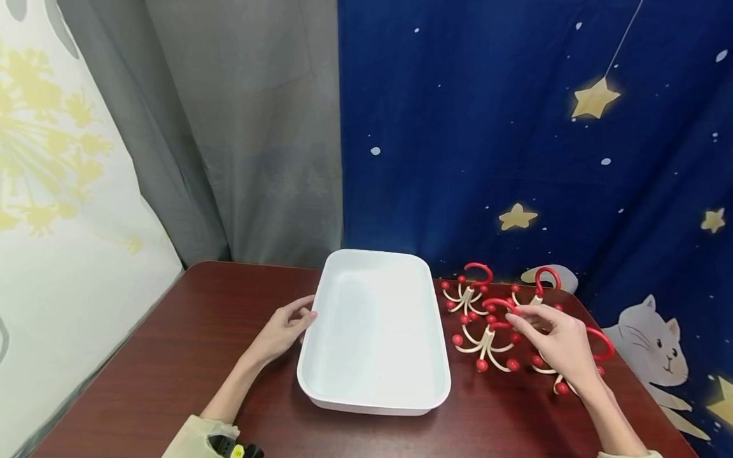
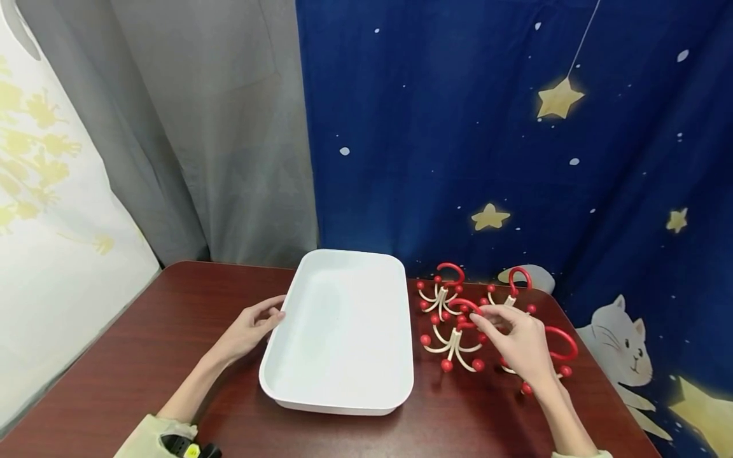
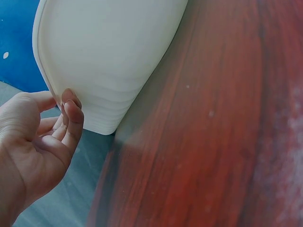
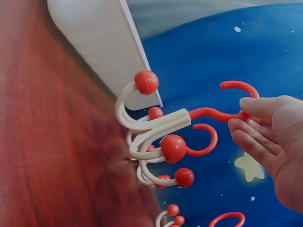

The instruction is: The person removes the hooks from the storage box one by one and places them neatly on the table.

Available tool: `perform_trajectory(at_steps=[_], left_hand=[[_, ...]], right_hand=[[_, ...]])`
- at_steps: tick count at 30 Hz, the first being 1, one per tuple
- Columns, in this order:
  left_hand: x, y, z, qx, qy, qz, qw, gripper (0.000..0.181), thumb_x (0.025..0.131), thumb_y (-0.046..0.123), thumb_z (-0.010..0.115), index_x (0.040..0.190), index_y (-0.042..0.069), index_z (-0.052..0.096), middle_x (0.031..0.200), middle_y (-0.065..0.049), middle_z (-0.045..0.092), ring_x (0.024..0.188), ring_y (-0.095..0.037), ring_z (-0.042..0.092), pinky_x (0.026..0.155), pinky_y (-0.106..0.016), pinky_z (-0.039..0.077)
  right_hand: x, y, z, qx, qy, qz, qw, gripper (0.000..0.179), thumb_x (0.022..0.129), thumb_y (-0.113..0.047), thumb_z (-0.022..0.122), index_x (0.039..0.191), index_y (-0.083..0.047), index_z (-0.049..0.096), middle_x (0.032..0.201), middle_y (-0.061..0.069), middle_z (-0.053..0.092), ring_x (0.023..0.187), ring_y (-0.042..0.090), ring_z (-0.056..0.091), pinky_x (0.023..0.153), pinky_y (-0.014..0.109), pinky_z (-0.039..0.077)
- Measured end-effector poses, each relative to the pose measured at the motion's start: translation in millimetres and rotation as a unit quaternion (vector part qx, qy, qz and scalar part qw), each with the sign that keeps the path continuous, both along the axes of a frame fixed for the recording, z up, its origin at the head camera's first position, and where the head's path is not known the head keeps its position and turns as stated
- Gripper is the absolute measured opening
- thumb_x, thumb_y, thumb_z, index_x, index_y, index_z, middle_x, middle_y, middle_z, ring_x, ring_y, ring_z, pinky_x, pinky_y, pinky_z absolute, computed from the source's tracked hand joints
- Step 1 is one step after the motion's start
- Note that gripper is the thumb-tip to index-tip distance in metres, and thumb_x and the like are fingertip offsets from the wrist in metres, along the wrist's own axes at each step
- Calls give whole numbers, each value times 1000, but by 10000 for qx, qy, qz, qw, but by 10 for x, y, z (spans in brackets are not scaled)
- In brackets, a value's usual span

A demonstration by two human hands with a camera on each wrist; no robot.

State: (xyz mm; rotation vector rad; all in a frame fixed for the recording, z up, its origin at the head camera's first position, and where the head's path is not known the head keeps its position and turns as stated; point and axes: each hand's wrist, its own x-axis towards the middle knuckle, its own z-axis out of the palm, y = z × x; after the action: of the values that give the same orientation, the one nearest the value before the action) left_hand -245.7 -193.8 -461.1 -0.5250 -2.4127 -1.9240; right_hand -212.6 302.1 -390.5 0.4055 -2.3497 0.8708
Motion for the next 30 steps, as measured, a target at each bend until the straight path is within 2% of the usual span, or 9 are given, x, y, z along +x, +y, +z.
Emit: perform_trajectory(at_steps=[4, 13, 20, 30], left_hand=[[1, 2, -6, 14, 0, 4, 10000, 51, 102, 9, 60, 145, -12, 41, 92, -14, 58, 61, -13, 56, 59, -30, 51], [-4, 13, -14, 58, -14, 18, 10000, 51, 102, 9, 60, 145, -11, 42, 91, -14, 58, 60, -14, 55, 59, -29, 50], [-1, 20, -11, 32, -9, 35, 10000, 51, 102, 9, 60, 145, -11, 42, 91, -14, 58, 60, -15, 56, 59, -31, 51], [5, 14, -16, 33, -5, 34, 10000, 51, 102, 9, 60, 145, -11, 42, 90, -14, 57, 61, -16, 55, 60, -31, 50]], right_hand=[[16, 5, -75, -63, -94, 80, 9999, 14, 83, -13, 84, 96, -14, 78, 80, -7, 74, 67, -5, 65, 57, 14, 44], [18, -23, -188, -19, 13, 206, 9998, 17, 81, -10, 85, 95, -14, 78, 80, -6, 74, 67, -5, 65, 64, 12, 46], [36, -20, -232, 0, -229, 106, 9997, 13, 83, -15, 84, 95, -15, 77, 79, -7, 74, 67, -7, 65, 62, 12, 44], [17, 45, -266, -3, -670, 230, 9975, 12, 89, -19, 79, 99, -13, 75, 81, -7, 75, 72, -1, 68, 65, 12, 45]])
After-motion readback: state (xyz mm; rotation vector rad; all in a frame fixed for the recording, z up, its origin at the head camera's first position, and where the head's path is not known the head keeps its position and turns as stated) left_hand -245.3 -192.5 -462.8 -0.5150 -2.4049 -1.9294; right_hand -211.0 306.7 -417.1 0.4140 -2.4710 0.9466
